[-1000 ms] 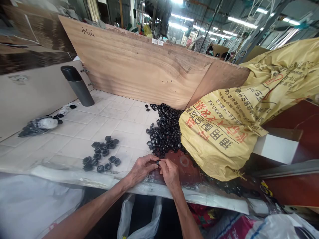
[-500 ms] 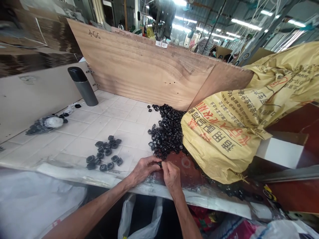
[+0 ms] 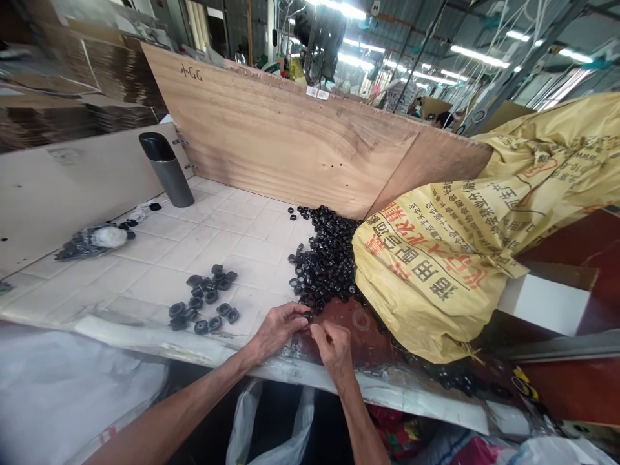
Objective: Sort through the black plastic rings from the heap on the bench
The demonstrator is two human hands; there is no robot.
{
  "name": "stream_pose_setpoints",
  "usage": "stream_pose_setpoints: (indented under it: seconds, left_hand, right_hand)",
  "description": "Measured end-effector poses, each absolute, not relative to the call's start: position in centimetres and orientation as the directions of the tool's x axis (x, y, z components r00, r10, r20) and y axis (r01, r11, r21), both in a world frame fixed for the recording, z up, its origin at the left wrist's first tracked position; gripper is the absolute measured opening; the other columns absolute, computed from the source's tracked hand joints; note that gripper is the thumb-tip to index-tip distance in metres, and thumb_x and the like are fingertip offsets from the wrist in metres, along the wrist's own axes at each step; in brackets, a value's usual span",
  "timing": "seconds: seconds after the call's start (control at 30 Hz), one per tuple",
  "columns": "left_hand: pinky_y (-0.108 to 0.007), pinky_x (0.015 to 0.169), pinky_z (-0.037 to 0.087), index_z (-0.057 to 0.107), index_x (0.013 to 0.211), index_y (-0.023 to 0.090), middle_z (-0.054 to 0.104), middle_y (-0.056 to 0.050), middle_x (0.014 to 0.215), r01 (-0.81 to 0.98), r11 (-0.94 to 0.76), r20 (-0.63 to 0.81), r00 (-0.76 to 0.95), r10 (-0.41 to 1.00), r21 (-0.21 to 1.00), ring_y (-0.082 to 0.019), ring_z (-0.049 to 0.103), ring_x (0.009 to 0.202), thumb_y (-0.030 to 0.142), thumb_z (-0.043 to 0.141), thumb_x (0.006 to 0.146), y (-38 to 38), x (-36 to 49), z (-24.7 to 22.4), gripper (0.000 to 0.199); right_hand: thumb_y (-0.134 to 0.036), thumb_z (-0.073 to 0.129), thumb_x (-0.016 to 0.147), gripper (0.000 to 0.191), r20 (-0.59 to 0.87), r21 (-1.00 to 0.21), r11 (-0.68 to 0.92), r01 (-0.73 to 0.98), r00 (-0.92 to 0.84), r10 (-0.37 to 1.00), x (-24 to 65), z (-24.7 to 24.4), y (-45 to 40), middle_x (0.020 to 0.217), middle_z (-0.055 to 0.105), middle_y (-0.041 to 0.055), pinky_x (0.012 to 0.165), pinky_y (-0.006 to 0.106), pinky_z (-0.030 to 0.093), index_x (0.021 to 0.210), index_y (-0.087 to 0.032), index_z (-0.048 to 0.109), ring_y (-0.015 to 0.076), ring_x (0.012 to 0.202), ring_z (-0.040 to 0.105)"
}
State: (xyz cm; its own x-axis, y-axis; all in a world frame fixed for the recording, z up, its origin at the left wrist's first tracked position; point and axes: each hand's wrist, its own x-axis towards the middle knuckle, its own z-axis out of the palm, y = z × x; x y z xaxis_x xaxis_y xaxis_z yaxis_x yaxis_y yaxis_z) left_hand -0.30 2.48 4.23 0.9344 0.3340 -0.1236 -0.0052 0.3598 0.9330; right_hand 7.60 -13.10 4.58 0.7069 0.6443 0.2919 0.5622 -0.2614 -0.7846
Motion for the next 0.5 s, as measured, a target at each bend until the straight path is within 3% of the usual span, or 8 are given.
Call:
stream_pose_setpoints:
  seconds: [0.07, 0.2, 0.3, 0.37, 0.5]
  left_hand:
    - [-0.027, 0.07, 0.052, 0.07, 0.098, 0.015, 0.073, -0.003, 0.077, 0.0, 0.344, -0.122, 0.935, 0.333, 0.939, -0.016, 0.067, 0.071, 0.028, 0.073, 0.076, 2.52, -0.34, 4.35, 0.026]
    - [-0.028, 0.075, 0.053, 0.072, 0.099, 0.015, 0.075, -0.005, 0.088, 0.01, 0.313, -0.107, 0.949, 0.296, 0.95, -0.018, 0.068, 0.079, 0.029, 0.071, 0.078, 2.53, -0.36, 4.47, 0.025]
    - [-0.031, 0.079, 0.055, 0.073, 0.098, 0.015, 0.075, -0.006, 0.092, 0.02, 0.29, -0.103, 0.956, 0.274, 0.957, -0.02, 0.069, 0.084, 0.031, 0.07, 0.079, 2.47, -0.41, 4.35, 0.024]
    - [-0.031, 0.081, 0.054, 0.073, 0.098, 0.016, 0.075, -0.006, 0.093, -0.01, 0.185, -0.046, 0.954, 0.295, 0.983, -0.021, 0.069, 0.086, 0.03, 0.069, 0.081, 2.43, -0.52, 4.24, 0.022]
    - [-0.032, 0.085, 0.052, 0.074, 0.101, 0.018, 0.074, -0.006, 0.098, -0.122, -0.031, 0.126, 0.949, 0.288, 0.992, -0.021, 0.067, 0.09, 0.028, 0.067, 0.084, 2.33, -0.76, 4.13, 0.021]
  right_hand:
    - [-0.034, 0.058, 0.093, 0.023, 0.301, -0.791, -0.255, 0.557, 0.716, 0.63, 7.69, 4.6, -13.08, 0.062, 0.055, -0.0022, 0.057, 0.025, 0.041, 0.079, -0.018, 0.066, 0.0127, 0.056, 0.05]
    - [-0.032, 0.061, 0.092, 0.02, 0.311, -0.82, -0.193, 0.54, 0.701, 0.642, 7.81, 4.56, -12.91, 0.091, 0.067, 0.0043, 0.072, 0.027, 0.049, 0.106, -0.019, 0.067, 0.0175, 0.079, 0.062]
    - [-0.032, 0.058, 0.094, 0.016, 0.272, -0.828, -0.229, 0.511, 0.723, 0.635, 7.86, 4.33, -12.83, 0.083, 0.067, 0.0021, 0.066, 0.025, 0.048, 0.099, -0.019, 0.066, 0.0155, 0.069, 0.062]
    - [-0.035, 0.056, 0.094, 0.018, 0.257, -0.812, -0.276, 0.515, 0.738, 0.624, 7.9, 4.14, -12.79, 0.073, 0.064, -0.0003, 0.061, 0.024, 0.045, 0.091, -0.019, 0.065, 0.0139, 0.061, 0.057]
    - [-0.039, 0.043, 0.099, 0.043, 0.271, -0.773, -0.343, 0.533, 0.767, 0.582, 7.91, 4.03, -12.66, 0.055, 0.051, -0.0029, 0.054, 0.023, 0.038, 0.063, -0.02, 0.054, 0.0126, 0.053, 0.049]
